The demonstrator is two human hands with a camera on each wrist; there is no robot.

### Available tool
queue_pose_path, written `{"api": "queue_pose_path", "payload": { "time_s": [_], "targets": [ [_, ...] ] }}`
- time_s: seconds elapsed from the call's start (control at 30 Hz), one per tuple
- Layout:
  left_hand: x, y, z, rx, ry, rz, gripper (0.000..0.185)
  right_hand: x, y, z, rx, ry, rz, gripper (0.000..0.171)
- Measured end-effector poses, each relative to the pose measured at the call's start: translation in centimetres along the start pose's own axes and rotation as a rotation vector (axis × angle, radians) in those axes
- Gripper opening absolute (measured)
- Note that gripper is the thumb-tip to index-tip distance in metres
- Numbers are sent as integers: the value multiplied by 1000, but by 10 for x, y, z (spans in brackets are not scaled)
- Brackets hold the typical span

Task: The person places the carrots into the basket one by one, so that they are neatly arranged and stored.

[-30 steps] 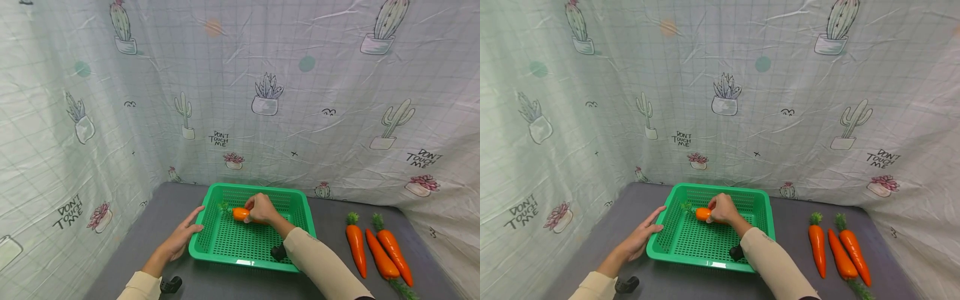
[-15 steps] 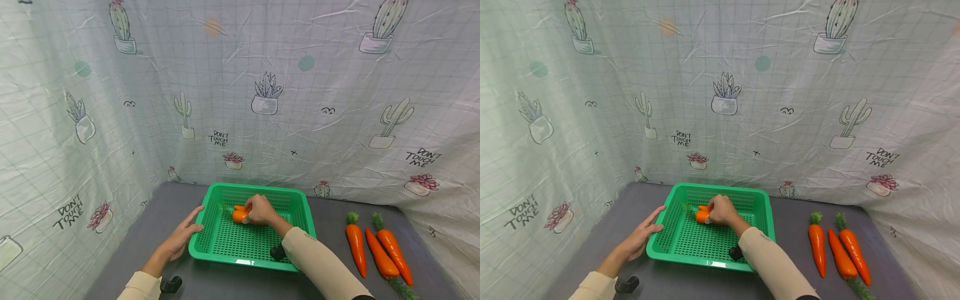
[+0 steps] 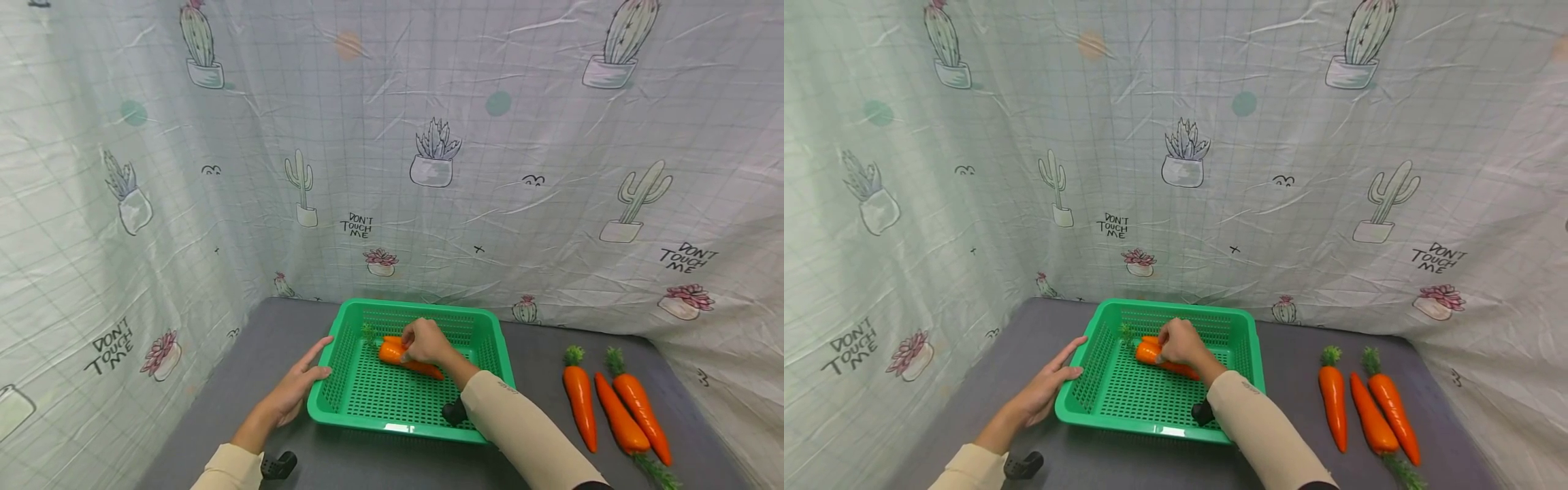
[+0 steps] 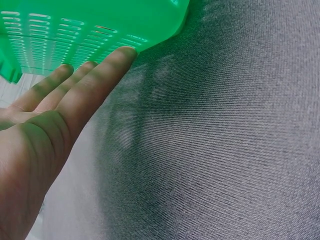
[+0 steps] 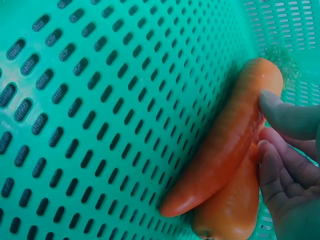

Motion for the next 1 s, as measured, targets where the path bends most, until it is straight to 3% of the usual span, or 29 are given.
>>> {"api": "queue_pose_path", "payload": {
  "time_s": [0.4, 0.73, 1.0],
  "targets": [
    [3, -3, -2, -31, -11, 26, 77, -3, 5, 7, -20, -139, -28, 29],
    [-1, -1, -4, -26, -17, 22, 78, -1, 8, 9, 15, -148, -30, 23],
    [0, -1, -3, -44, -13, 35, 77, 2, 11, 6, 85, -244, -142, 15]
  ]
}}
Point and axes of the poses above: each hand's wrist, its own y-axis away from the middle knuckle, its own z-axis out of the back of the hand, x = y × z, the point moved 1 cm from there along -y, towards the middle knuckle, and after that the axes turned 11 degrees about -y, right-handed, at the moved point
